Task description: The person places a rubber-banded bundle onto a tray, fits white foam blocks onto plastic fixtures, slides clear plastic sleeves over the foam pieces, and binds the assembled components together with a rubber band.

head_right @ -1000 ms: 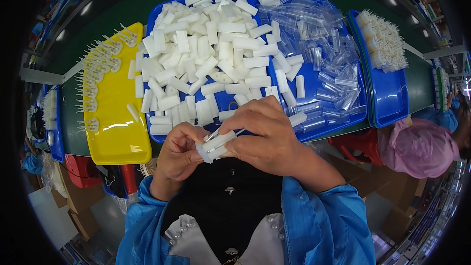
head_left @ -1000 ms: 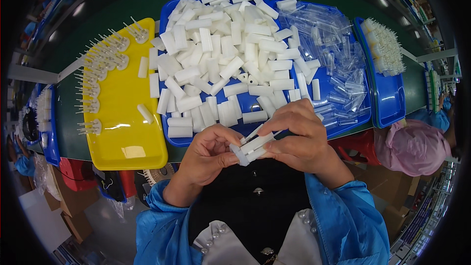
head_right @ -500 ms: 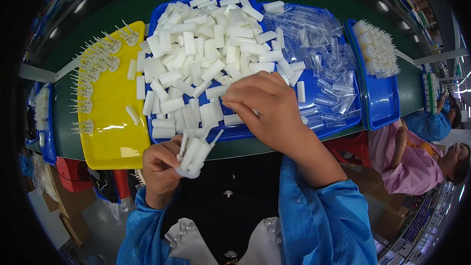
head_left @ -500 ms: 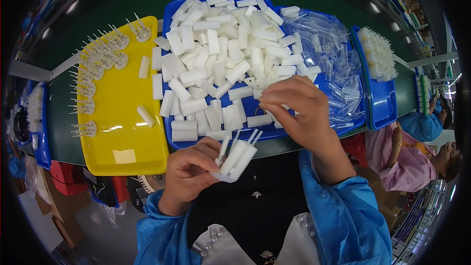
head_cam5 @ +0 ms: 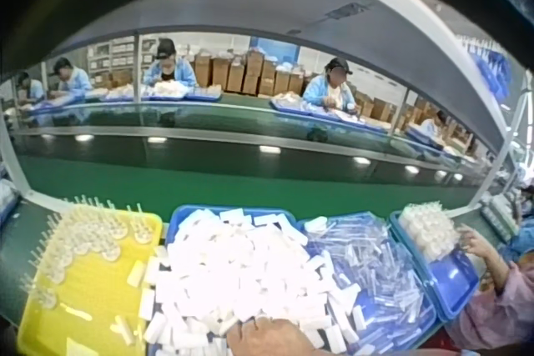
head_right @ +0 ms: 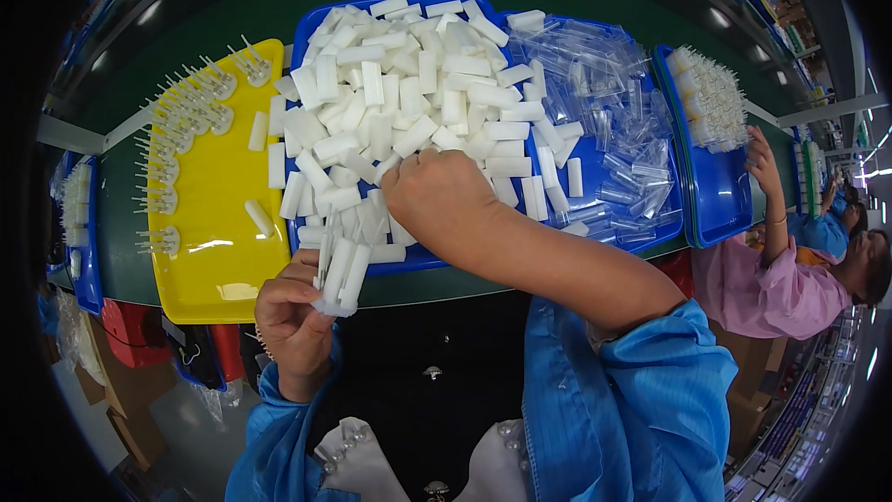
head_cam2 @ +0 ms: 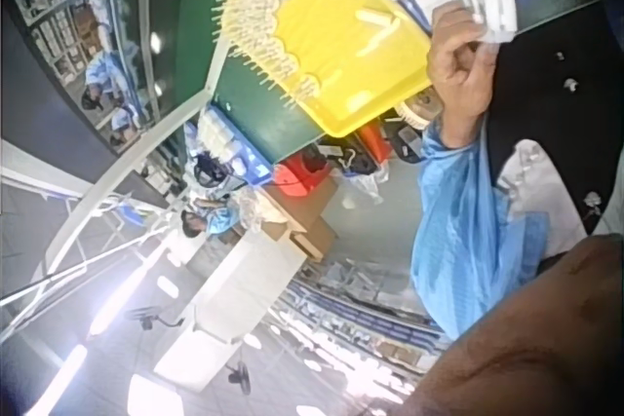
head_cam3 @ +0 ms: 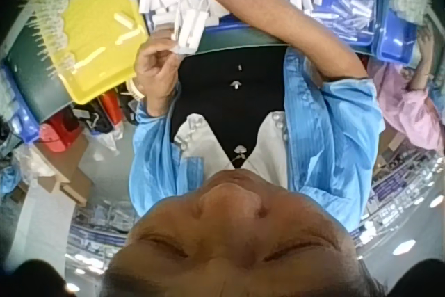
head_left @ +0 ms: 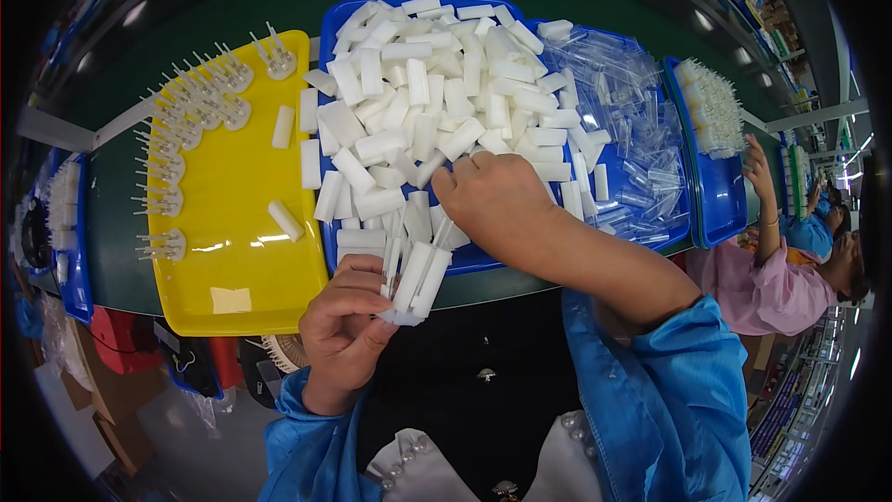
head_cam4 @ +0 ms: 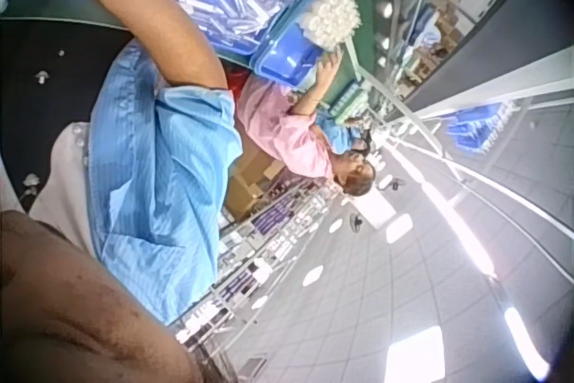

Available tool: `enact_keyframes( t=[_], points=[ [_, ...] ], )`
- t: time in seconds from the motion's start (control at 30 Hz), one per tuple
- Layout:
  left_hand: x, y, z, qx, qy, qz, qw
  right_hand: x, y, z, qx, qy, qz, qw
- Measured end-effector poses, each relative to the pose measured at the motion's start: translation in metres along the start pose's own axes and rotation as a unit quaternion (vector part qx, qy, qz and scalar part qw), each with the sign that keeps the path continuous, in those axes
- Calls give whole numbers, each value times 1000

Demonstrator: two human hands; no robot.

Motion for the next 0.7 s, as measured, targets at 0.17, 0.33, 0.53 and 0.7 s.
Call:
enact_keyframes(
  t=[0.17, 0.33, 0.53, 0.7],
  points=[
    [2, -1, -5, 31, 0, -20, 999, 2, -4, 7, 66, -13, -4, 998],
    [3, -3, -8, 96, 29, -47, 994, -12, -14, 17, 133, -63, -49, 988],
    [11, -9, -17, 222, 88, -86, 967, -33, -16, 32, 370, -179, -157, 898],
    [17, -10, -33, 312, 152, -144, 927, -56, -19, 20, 632, -214, -229, 709]
  ],
)
Point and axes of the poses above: each hand's wrist, its own x-axis towards the middle knuckle, its own z-axis out of the back of the hand, y = z × x, the point moved 1 cm from there along x, towards the middle knuckle, and after that the axes turned 7 degrees about z, right-handed, at the moved point
